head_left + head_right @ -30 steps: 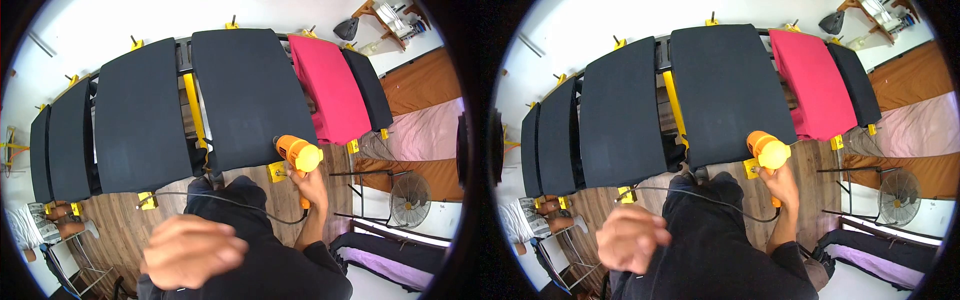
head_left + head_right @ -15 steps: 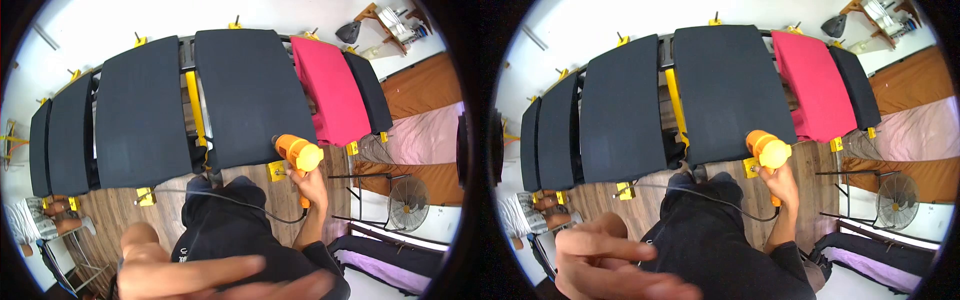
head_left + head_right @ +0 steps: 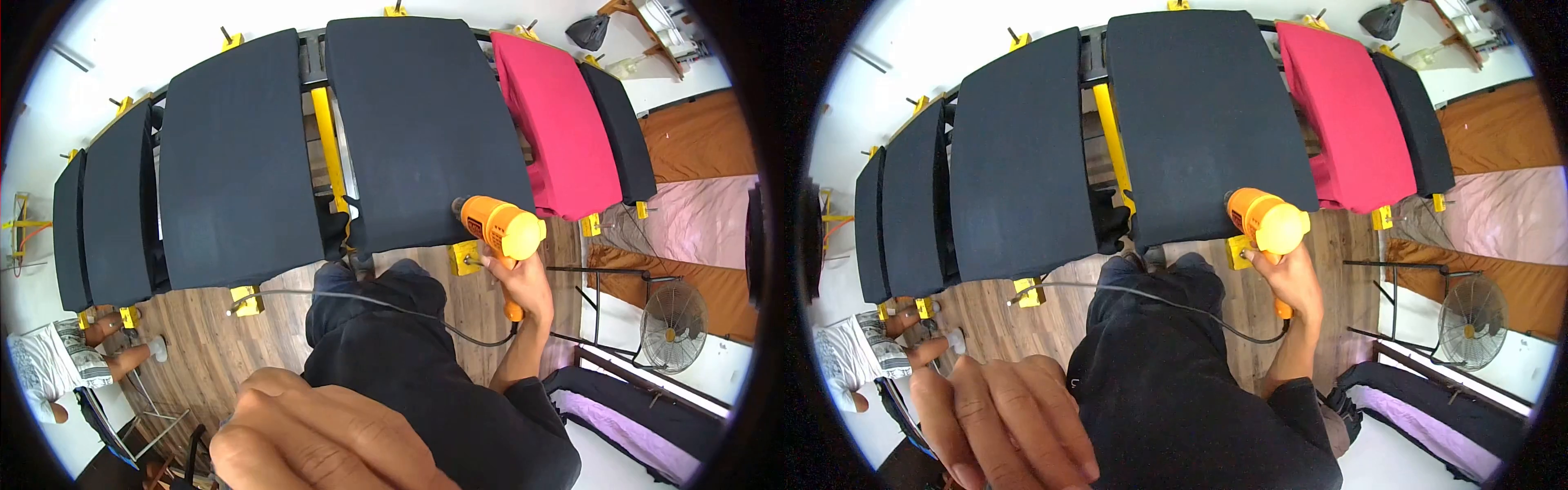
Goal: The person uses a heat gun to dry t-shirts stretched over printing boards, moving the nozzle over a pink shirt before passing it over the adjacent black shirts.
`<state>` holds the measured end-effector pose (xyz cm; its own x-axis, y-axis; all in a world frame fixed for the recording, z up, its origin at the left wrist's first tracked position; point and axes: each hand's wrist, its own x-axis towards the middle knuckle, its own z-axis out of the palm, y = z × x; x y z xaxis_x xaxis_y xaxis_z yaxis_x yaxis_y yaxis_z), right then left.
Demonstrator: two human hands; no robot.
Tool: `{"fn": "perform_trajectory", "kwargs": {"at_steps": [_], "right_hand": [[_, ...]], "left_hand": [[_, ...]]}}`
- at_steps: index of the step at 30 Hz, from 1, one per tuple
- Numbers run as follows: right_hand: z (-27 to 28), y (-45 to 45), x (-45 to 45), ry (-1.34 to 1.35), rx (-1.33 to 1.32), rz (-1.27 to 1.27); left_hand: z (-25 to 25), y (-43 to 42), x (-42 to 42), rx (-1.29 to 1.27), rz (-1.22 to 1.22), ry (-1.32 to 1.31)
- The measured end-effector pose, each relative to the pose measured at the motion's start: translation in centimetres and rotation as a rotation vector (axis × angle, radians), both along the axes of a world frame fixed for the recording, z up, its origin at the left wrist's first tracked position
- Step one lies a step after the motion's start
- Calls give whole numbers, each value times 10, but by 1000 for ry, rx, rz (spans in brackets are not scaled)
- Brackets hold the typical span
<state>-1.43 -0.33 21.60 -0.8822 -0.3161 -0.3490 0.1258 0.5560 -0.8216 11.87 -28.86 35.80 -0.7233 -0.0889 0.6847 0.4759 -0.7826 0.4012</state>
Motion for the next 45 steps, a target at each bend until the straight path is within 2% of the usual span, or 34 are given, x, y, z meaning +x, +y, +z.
{"fn": "perform_trajectory", "kwargs": {"at_steps": [2,6,9,14,15,17,21,26,29,33,37,40,45], "right_hand": [[1,-1,-1,-13,-48,1],[-7,-3,-1,37,-69,-22],[4,-7,-3,-27,-55,-51],[4,-8,-9,-40,-28,-35],[2,-9,-9,-46,-35,-38],[0,-8,-10,-55,-47,-49],[2,-9,-13,-33,-11,-51],[2,-6,-14,-57,-4,-76],[0,-5,-15,-50,-15,-76],[-4,-6,-17,-84,-36,-86],[-2,-8,-24,-46,-49,-76],[-5,-5,-26,-59,-39,-43],[-6,-11,-29,7,-10,-19]], "left_hand": [[-6,-2,-3,34,1,66],[-7,10,-11,110,180,76],[15,-8,3,-11,129,-154],[1,-5,-21,22,149,0],[14,-20,-14,-73,78,-100],[17,-21,-11,-102,70,-173],[-1,15,-16,109,243,-137],[15,-1,-18,-110,199,-307],[6,-9,-14,-97,127,-364],[-15,-16,-13,82,235,-583],[-41,-9,-68,14,410,-801],[-60,-8,-71,114,315,-716],[-51,-7,-65,65,357,-658]]}}
